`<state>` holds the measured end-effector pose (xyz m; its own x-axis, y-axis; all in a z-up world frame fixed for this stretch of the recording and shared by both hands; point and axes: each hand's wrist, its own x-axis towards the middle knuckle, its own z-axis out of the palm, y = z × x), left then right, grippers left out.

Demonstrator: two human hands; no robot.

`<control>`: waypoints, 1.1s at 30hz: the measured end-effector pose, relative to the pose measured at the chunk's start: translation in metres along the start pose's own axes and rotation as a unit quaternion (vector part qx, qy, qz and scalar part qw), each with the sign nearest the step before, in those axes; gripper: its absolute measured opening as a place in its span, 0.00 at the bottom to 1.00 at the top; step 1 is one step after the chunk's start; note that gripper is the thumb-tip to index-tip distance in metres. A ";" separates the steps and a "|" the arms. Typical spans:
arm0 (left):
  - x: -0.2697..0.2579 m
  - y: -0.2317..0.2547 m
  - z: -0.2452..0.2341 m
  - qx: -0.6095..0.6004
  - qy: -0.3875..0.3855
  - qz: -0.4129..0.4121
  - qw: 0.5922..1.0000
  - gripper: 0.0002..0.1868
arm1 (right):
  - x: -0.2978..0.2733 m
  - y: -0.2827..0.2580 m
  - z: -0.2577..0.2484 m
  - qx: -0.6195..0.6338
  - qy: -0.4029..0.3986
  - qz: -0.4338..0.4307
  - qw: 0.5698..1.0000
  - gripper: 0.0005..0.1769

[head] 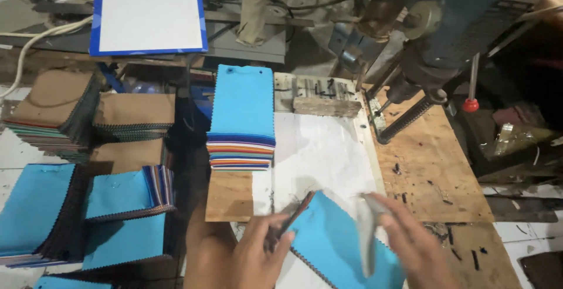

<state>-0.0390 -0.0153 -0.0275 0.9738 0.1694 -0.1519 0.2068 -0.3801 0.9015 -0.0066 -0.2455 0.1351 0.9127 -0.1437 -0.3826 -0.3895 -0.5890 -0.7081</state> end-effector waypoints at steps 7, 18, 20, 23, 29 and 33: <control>-0.023 -0.013 0.011 0.061 0.044 0.154 0.985 0.17 | 0.049 0.054 -0.086 -0.134 0.057 0.129 0.981 0.24; 0.027 0.030 0.014 0.150 0.080 0.223 0.960 0.23 | 0.089 0.165 -0.103 -0.439 0.111 -0.020 0.891 0.26; 0.041 0.037 0.018 0.193 0.075 0.225 0.952 0.22 | 0.090 0.173 -0.104 -0.451 0.122 -0.017 0.884 0.22; 0.049 0.049 0.028 0.171 0.071 0.210 0.960 0.26 | 0.085 0.164 -0.106 -0.430 0.083 0.059 0.897 0.27; -0.045 0.025 0.075 0.002 0.027 0.193 0.981 0.32 | 0.077 0.193 -0.100 -0.438 0.233 -0.025 0.868 0.23; -0.049 -0.052 0.117 -0.055 -0.195 -0.070 0.977 0.50 | 0.082 0.210 -0.105 -0.408 0.211 -0.121 0.880 0.18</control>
<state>-0.0858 -0.1107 -0.1142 0.9033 -0.1553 -0.4000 0.3497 -0.2738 0.8960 -0.0010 -0.4647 0.0175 0.9883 -0.1166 0.0981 -0.1163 -0.9932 -0.0096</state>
